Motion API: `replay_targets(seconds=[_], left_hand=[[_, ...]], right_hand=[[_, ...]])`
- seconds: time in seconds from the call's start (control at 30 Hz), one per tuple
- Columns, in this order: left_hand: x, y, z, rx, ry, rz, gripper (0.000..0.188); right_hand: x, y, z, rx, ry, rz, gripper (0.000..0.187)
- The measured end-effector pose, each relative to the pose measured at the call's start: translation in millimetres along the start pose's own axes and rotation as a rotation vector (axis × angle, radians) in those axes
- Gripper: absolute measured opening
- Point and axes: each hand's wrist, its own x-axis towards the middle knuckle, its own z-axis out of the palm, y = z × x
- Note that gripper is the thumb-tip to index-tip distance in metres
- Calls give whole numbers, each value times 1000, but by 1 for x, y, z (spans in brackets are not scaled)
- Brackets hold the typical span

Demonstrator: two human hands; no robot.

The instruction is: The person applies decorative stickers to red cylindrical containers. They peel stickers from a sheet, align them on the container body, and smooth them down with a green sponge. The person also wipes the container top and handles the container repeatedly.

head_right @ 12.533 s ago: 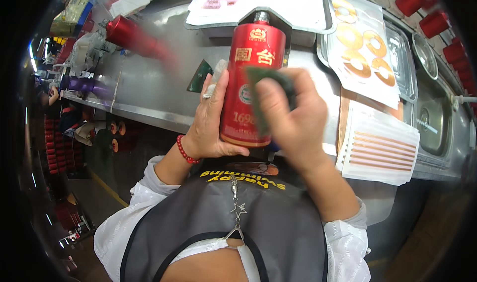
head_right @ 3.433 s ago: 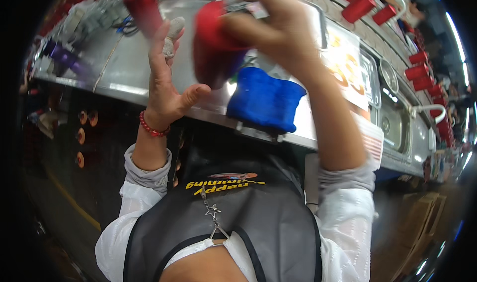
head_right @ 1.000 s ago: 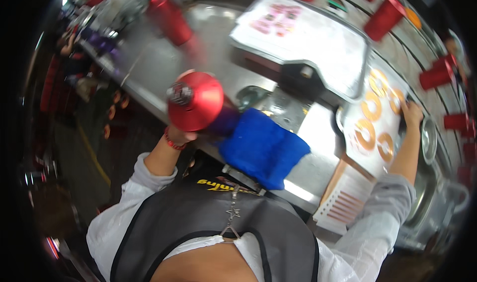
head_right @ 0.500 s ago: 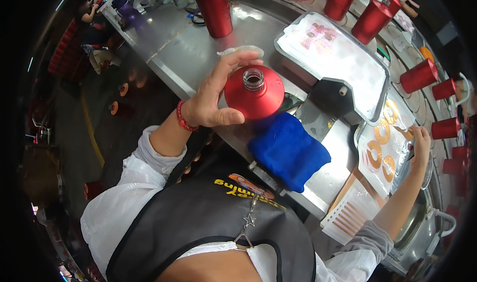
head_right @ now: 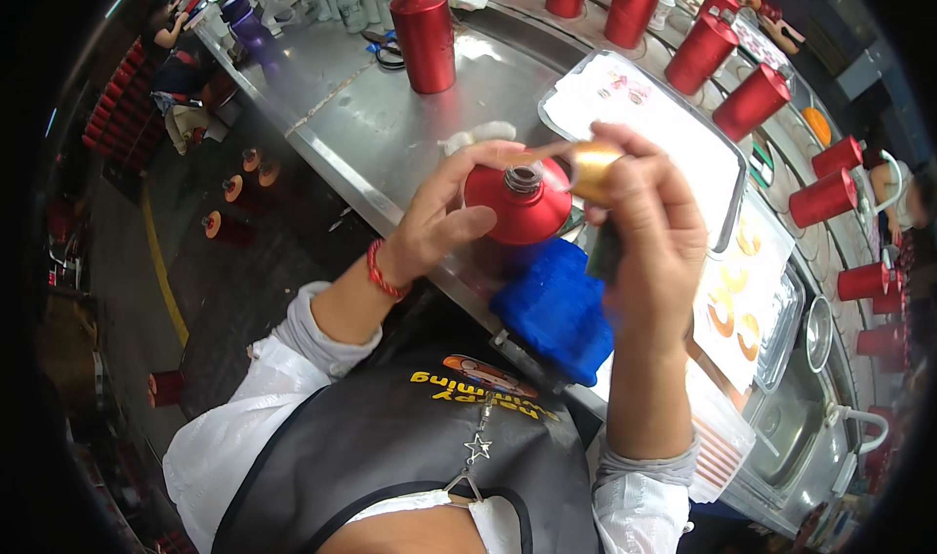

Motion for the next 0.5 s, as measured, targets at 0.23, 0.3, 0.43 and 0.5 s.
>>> replay_targets(seconds=[0.23,0.3,0.43,0.5], left_hand=[[11,-7,-5,-314,-4,-51,60],[17,-10,-10,-339,-23,-63,61],[21,-12,-19,-209,-38,38,62],[26,0,-29,-161,-96,29,64]], right_hand=[[-12,45,-11,-72,42,124,19],[-9,48,-14,-102,20,102,20],[2,54,-21,-374,-70,-32,16],[7,51,-22,-557,-122,-165,13]])
